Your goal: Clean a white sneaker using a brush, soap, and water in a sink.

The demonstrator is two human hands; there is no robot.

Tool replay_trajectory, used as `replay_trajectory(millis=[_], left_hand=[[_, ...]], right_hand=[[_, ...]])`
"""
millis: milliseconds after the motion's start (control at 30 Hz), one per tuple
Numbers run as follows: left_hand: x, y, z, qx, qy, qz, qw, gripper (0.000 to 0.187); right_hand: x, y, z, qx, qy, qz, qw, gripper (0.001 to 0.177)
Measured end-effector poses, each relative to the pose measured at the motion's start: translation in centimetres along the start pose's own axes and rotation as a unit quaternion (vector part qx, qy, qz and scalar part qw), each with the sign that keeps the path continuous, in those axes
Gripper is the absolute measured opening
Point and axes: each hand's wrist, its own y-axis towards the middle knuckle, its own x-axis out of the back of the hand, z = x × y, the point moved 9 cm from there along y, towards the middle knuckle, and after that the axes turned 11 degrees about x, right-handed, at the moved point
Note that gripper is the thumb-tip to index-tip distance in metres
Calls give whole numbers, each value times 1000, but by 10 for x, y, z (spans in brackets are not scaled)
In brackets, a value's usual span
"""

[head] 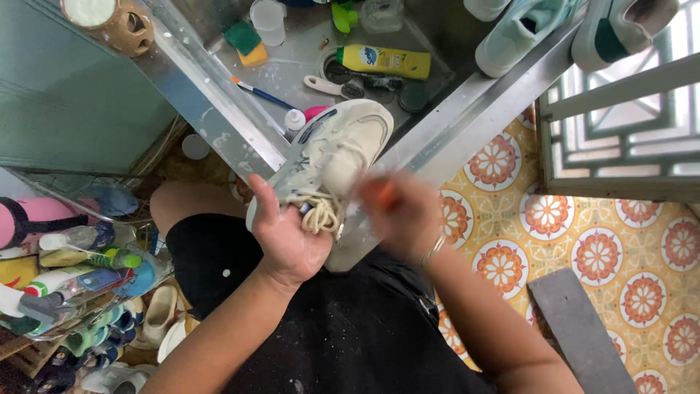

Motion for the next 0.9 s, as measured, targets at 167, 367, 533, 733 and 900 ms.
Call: replay_trajectory(millis=[167,367,533,733,900], left_hand=[[1,3,4,40,-60,16,997,108],[15,8,4,41,-33,-22,998,112],[1,1,-2,42,-95,9,995,110],[13,-7,9,61,-62,-5,996,106],[6,1,11,51,-17,-15,998,100]], right_hand=[[-11,-4,11,94,32,90,991,8],[-8,2,21,94,-3,88,992,15],[-13,8,-4,144,67,104,982,12],[-16,7,-7,84,22,56,995,7],[17,39,-15,92,-107,-49,989,18]])
